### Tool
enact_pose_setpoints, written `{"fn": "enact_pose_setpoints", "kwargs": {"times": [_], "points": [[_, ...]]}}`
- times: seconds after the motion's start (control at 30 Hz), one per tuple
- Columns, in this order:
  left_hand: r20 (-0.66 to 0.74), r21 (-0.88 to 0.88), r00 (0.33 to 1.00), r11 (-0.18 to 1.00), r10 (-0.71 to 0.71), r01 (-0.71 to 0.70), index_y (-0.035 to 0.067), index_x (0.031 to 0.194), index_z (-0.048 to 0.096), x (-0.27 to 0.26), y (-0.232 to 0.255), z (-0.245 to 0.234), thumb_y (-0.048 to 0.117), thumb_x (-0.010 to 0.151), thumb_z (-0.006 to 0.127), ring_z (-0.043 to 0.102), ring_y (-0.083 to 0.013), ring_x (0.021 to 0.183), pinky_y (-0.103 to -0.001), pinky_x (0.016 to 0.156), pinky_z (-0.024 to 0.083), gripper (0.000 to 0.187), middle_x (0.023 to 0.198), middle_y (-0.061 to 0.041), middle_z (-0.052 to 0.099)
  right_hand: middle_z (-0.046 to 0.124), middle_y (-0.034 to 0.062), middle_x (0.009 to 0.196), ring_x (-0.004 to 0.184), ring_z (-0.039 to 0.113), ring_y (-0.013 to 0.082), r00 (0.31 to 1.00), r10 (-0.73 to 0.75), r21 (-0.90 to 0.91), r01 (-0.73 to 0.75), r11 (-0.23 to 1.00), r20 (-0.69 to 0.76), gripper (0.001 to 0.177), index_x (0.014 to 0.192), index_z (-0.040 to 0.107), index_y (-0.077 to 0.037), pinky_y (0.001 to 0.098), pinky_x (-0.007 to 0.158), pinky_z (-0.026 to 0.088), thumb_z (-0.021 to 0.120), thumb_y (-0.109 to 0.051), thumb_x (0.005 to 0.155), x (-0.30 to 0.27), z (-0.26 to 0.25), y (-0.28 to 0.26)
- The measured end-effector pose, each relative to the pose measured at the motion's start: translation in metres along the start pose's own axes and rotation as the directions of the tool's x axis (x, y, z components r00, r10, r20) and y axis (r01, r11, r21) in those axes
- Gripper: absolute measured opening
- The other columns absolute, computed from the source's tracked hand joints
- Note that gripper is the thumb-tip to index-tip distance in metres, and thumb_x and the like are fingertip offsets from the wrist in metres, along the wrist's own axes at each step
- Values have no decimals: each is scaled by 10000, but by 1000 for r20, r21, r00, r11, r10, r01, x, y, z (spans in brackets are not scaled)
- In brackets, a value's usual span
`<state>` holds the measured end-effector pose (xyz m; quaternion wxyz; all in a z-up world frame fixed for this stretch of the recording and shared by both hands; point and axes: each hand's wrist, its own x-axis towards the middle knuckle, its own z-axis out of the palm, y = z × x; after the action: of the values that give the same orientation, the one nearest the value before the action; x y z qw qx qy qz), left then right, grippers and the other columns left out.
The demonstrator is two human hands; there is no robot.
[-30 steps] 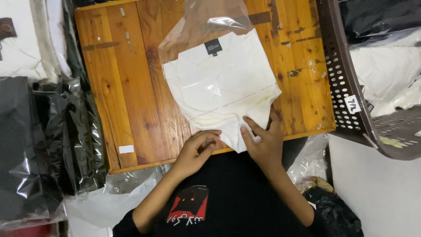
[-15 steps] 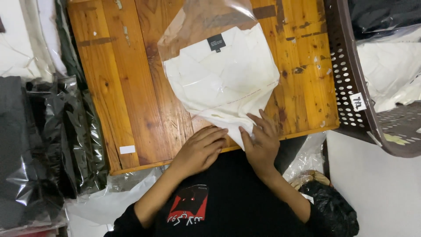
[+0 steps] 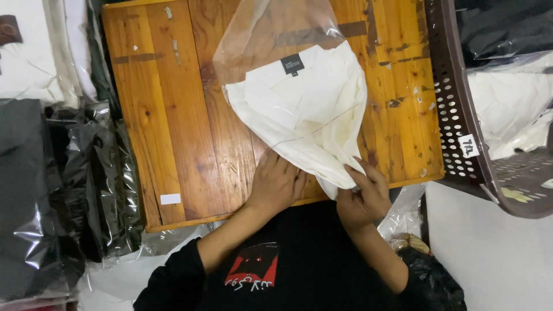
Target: Folding a white shirt and placing it into a clear plastic packaging bag at a packing station.
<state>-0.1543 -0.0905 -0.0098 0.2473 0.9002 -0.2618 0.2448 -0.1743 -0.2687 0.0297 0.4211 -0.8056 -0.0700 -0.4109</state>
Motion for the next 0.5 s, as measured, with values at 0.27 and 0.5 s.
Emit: {"fn": "enact_pose_setpoints", "kwargs": {"times": [0.27, 0.5], "points": [[186, 179, 934, 946, -303, 271, 20, 1075, 688, -32, -11, 19, 583, 881, 602, 524, -444, 1109, -504, 838, 396, 602, 954, -152, 599, 679, 234, 884, 787, 711, 313, 989, -120, 30, 123, 992, -83, 90, 779, 780, 53, 397, 785, 598, 863, 58, 814, -18, -2, 4], [178, 172, 926, 937, -334, 304, 24, 1136, 674, -26, -8, 16, 515, 906, 599, 500, -409, 1106, -478, 831, 371, 547, 1018, -153, 595, 702, 192, 912, 789, 722, 289, 980, -178, -6, 179, 984, -92, 106, 817, 792, 28, 400, 783, 606, 859, -47, 852, -37, 13, 34]]}}
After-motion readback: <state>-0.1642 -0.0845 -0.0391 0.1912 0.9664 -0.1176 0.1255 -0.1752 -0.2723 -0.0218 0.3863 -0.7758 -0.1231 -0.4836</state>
